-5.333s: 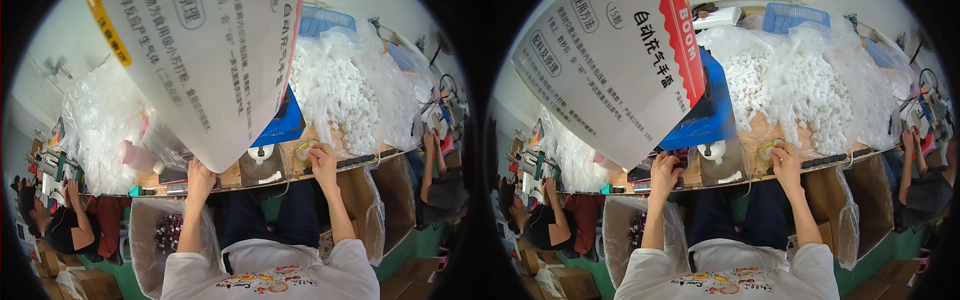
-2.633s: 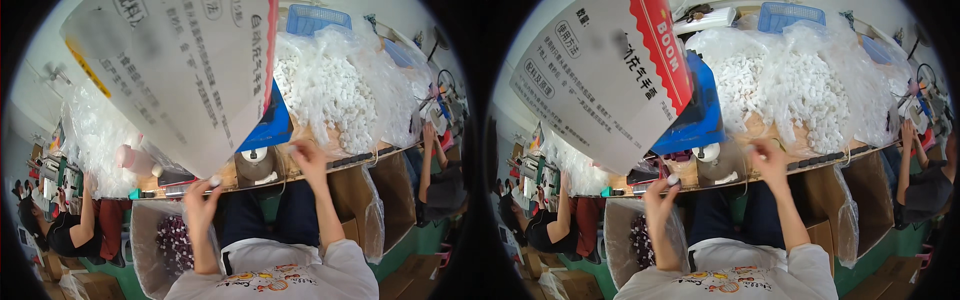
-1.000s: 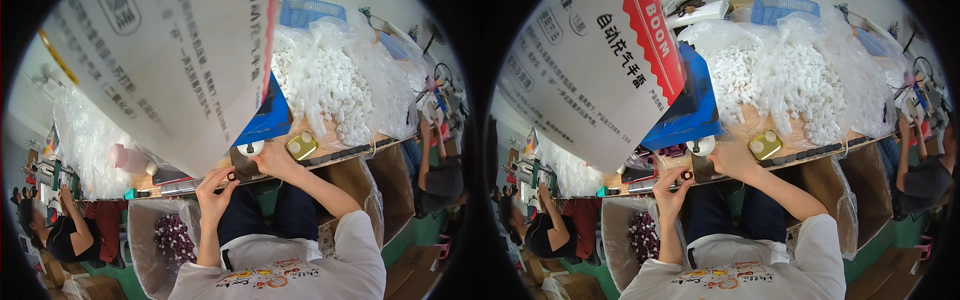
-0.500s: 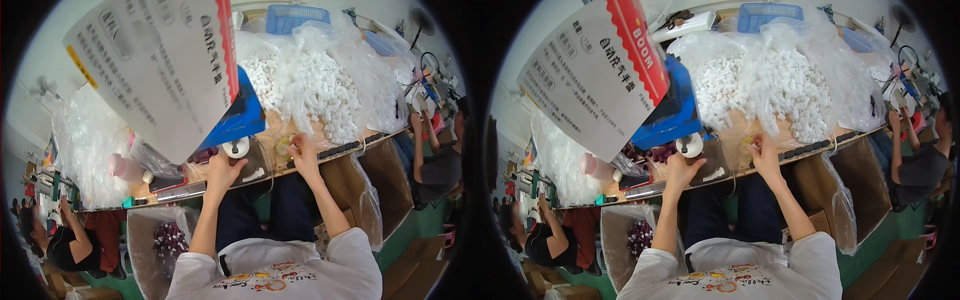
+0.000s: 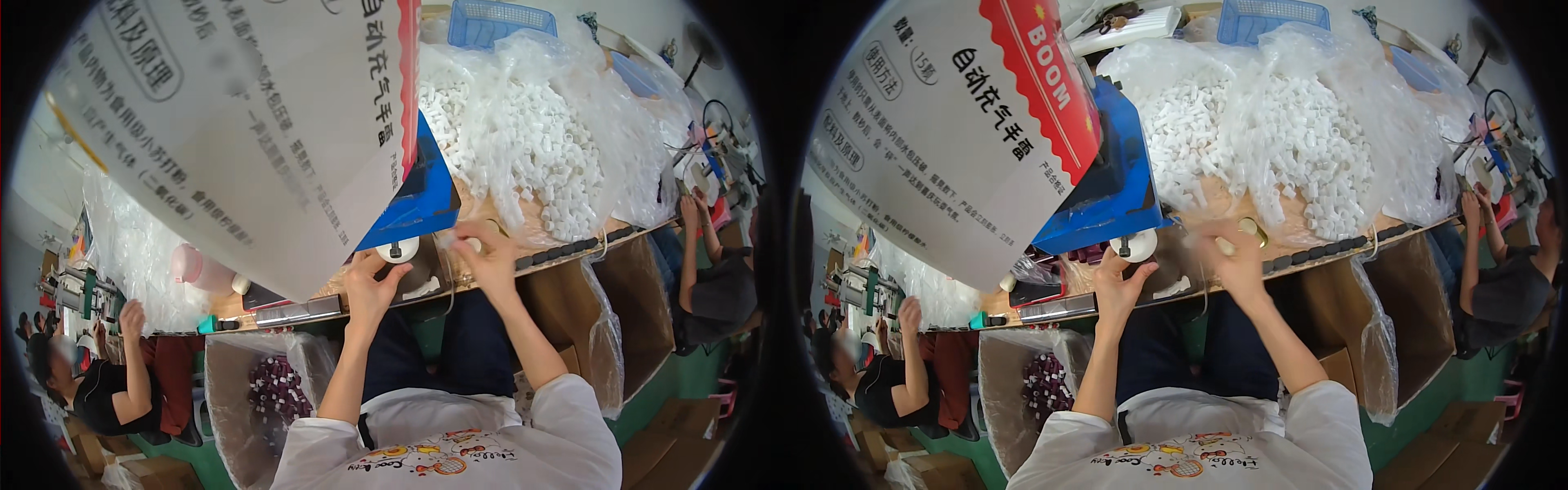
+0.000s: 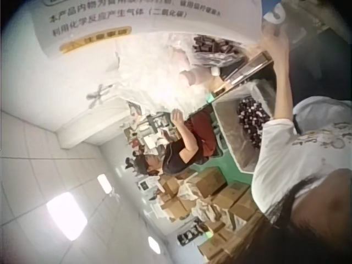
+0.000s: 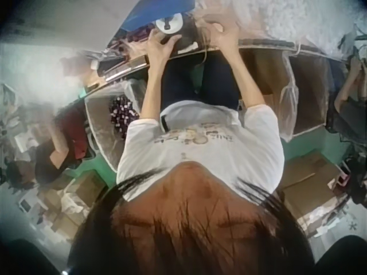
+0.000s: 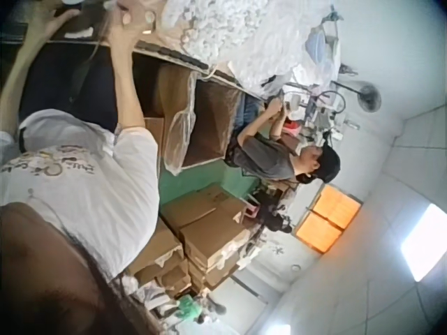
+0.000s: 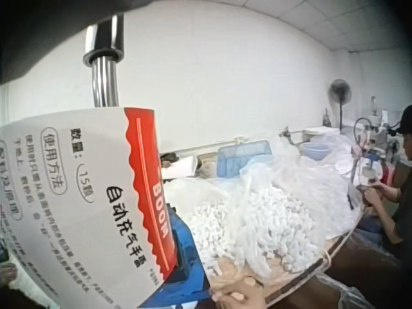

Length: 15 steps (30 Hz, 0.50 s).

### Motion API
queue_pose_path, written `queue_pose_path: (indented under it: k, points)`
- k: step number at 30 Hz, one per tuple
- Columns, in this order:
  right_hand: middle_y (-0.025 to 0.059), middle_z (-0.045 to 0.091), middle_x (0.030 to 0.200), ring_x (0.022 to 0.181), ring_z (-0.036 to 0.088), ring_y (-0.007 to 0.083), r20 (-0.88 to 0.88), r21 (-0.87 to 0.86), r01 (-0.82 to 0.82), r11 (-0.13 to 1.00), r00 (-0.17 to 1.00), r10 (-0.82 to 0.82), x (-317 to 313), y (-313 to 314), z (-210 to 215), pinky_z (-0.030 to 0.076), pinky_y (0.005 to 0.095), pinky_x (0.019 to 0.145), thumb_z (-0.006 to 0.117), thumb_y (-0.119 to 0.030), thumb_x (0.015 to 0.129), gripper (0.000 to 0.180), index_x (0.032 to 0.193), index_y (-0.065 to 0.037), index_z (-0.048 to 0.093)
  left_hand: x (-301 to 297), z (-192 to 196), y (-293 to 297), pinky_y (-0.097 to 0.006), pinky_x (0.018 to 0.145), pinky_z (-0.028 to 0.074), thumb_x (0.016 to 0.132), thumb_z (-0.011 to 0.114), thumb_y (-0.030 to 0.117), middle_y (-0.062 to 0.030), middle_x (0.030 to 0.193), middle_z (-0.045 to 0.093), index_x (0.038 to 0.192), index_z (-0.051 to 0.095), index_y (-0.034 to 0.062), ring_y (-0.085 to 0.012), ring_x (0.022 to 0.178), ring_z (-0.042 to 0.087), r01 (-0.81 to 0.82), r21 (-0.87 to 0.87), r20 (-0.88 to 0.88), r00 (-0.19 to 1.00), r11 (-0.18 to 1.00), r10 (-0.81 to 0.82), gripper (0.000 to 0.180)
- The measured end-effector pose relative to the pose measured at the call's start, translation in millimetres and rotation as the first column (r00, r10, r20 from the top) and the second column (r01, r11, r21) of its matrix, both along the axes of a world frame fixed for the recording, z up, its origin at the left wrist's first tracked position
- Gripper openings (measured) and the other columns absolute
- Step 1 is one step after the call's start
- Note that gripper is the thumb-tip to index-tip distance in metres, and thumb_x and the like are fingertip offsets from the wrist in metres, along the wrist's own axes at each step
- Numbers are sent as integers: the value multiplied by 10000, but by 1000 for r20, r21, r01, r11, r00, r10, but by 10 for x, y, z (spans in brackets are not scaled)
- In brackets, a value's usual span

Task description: Assembling small white plastic components using a blue mechanical device at a factory workbench.

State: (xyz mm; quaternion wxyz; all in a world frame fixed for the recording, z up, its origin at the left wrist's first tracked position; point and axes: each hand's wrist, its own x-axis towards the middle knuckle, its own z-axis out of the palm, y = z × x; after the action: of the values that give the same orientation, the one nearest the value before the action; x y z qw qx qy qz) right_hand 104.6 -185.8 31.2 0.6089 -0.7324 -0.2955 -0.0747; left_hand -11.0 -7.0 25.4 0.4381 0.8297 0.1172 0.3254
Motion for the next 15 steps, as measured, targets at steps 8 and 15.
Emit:
queue_pose_path:
  k: [8,15]
  points:
    - [106,693,996,941,657,274,637,-97,-164,982,748,188,-169,478,79,531,401,803,686,31,736,238,967,-20,709,1,66,8,-378,869,503,742,825,79,-142,1062,719,996,760,29,-316,1073,639,52,-3,-105,993,999,-52,267]
    - [137,709,1099,1039,674,325,488,-47,-116,992,864,124,-113,305,-60,543,414,886,720,7,802,235,1036,15,707,-1,-59,-51,-373,853,506,780,804,89,-163,1068,717,1027,751,11,-311,1063,662,-58,-66,-90,995,996,52,264]
